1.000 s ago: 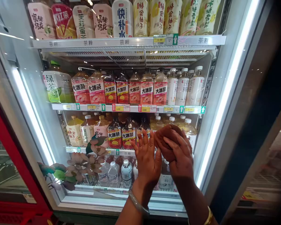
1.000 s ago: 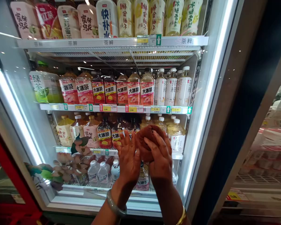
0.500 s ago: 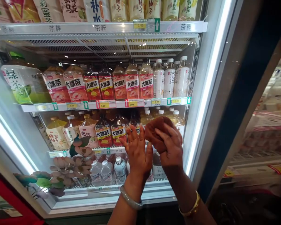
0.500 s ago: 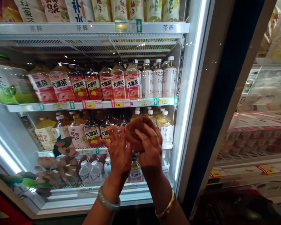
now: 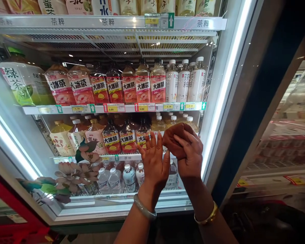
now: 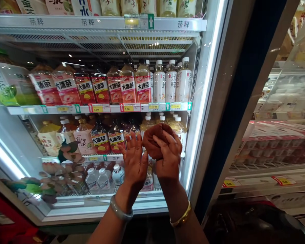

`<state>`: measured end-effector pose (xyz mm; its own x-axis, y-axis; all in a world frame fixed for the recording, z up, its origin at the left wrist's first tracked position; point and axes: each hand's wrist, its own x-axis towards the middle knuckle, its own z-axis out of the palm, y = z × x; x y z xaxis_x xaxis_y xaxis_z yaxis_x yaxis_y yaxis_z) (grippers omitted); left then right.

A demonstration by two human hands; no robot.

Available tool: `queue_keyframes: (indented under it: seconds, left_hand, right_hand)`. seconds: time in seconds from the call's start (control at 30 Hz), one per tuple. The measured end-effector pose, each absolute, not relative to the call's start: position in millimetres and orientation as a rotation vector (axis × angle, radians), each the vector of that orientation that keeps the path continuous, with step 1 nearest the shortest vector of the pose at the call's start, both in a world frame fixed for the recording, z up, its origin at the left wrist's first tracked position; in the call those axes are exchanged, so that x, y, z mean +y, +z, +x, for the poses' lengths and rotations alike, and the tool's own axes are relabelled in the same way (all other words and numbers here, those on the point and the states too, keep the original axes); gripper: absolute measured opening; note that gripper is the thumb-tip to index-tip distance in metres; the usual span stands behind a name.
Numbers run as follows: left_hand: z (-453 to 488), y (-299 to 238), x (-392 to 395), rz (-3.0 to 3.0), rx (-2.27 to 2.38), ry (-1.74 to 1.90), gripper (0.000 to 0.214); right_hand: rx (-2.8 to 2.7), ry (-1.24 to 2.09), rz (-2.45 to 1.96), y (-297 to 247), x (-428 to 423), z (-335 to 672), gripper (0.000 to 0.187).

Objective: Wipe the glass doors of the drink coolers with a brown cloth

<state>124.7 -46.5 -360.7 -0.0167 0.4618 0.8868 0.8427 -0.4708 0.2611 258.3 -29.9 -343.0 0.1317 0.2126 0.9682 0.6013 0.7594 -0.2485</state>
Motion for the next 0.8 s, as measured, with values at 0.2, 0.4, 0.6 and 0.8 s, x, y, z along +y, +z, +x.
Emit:
queue_keyframes:
  seconds: [0.2,0.4,0.6,0.8]
  left_hand:
    - [120,-356,-46,-1.897,-1.301,-1.491,0.067]
    - [129,-355,-47,-1.952,-1.329,-1.43,0.066]
    - [133,-355,-45,-1.943,-1.311,-1.446,0.069]
    - [150,-359,-47,-1.941,-1.347,-1.378,0.069]
  right_hand:
    - [-1.662,-0.26,-0.581,-341,-35,265,0.031]
    - [-1.41,-0.304,-0.741,-344,-30,278,0.026]
    - [-1.61,-0.318,-0.712,-343,-39,269,0.03]
    - [-1.414,-0.351,-0.798,-344,-34,290,0.028]
